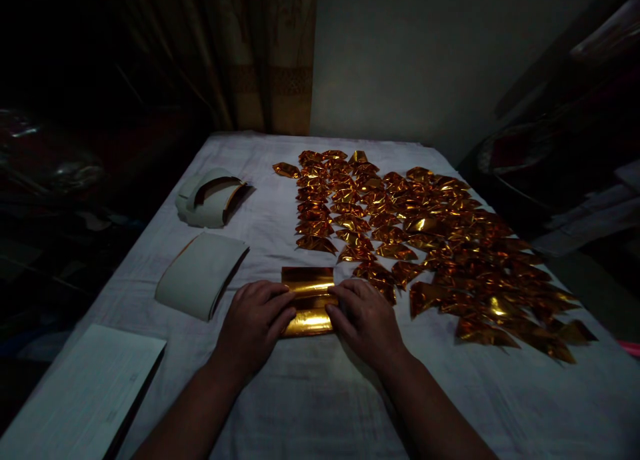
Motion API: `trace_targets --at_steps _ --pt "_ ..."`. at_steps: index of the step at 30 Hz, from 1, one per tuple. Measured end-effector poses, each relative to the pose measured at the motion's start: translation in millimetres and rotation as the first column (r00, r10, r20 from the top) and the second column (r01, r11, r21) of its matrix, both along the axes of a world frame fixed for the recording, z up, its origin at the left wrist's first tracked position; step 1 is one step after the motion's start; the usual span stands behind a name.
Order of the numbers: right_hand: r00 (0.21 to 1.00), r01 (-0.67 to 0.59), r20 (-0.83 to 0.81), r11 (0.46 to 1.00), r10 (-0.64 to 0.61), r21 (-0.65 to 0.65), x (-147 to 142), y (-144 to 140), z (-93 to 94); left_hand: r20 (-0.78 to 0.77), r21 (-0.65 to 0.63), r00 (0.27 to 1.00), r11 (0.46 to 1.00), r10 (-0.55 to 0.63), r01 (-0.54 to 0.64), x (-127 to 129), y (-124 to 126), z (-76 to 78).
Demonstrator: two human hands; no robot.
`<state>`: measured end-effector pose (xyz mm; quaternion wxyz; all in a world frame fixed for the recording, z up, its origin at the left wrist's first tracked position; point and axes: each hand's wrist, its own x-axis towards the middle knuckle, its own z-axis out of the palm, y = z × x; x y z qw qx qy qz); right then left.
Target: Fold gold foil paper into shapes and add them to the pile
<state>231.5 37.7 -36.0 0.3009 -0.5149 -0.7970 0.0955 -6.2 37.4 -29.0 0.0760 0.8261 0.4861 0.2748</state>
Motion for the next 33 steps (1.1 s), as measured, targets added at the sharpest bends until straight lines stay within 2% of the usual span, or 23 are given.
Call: trace_targets --at_steps 5,13,25,33 --pt "1.000 0.003 0.027 1.000 -0.004 0.016 1.3 0.9 -2.8 0.019 -0.013 1.000 1.000 0.005 -0.004 -2.0 0.4 -1.7" --pt "1.000 0.016 -0.004 0.999 -0.016 0.028 1.5 -0.3 -2.9 -0.044 0.054 0.987 0.987 0.155 -0.153 -4.0 0.7 -7.1" --pt "1.000 0.007 -0.013 0.999 -0.006 0.051 3.0 2.0 -5.6 -0.008 0.059 0.996 0.994 0.089 -0.088 -3.0 1.9 -0.6" --pt "1.000 0.009 -0.028 0.999 -0.008 0.032 3.3 2.3 -5.1 -0.009 0.013 0.998 0.998 0.066 -0.065 -3.8 1.9 -2.9"
